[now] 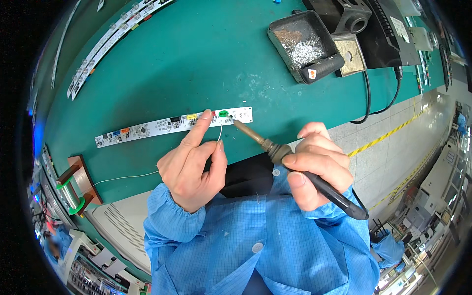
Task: Soldering electronic components onto long LED light strips at a workbench.
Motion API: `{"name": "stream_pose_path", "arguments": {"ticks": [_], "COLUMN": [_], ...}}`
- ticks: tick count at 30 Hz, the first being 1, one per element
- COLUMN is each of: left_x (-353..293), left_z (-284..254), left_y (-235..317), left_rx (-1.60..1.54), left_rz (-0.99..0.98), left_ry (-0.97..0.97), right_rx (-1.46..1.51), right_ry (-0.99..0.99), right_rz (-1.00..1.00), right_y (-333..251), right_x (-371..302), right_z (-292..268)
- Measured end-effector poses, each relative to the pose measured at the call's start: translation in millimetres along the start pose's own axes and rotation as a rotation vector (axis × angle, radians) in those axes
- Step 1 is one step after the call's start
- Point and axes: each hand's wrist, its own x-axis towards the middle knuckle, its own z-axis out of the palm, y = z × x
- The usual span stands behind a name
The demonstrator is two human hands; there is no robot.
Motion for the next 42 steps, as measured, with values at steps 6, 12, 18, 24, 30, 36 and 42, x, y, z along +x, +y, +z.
{"name": "stream_pose_path", "arguments": {"ticks": [6,12,18,24,30,36,42], "left_x": [1.0,-4.5,1.7,0.9,-1.2,-5.2,-3.0], "left_z": [0.1,7.1,-0.5,-4.3,5.4,0.3,-2.7], "left_y": [1.0,-5.6,0.9,-1.0,-3.3,2.2,0.6], "left_rx": [0.002,0.031,0.017,0.018,0.008,0.003,-0.001], "left_rz": [-0.001,0.044,-0.009,-0.023,0.045,-0.021,0.001], "left_ry": [0.0,0.063,-0.018,-0.013,0.096,0.05,0.071], "right_rx": [0.023,0.015,0.029,0.024,-0.555,-0.486,-0.508], "right_ry": [-0.026,-0.056,-0.017,0.079,0.291,0.297,0.17], "right_rz": [0.037,0.066,0.068,0.0,-0.09,-0.037,0.0], "right_y": [-0.3,0.4,2.6,4.7,33.4,39.4,32.9], "right_x": [1.9,2.1,1.8,-2.1,-27.8,-24.3,-12.8], "right_z": [2.0,2.1,4.4,7.0,-11.5,-5.9,4.7]}}
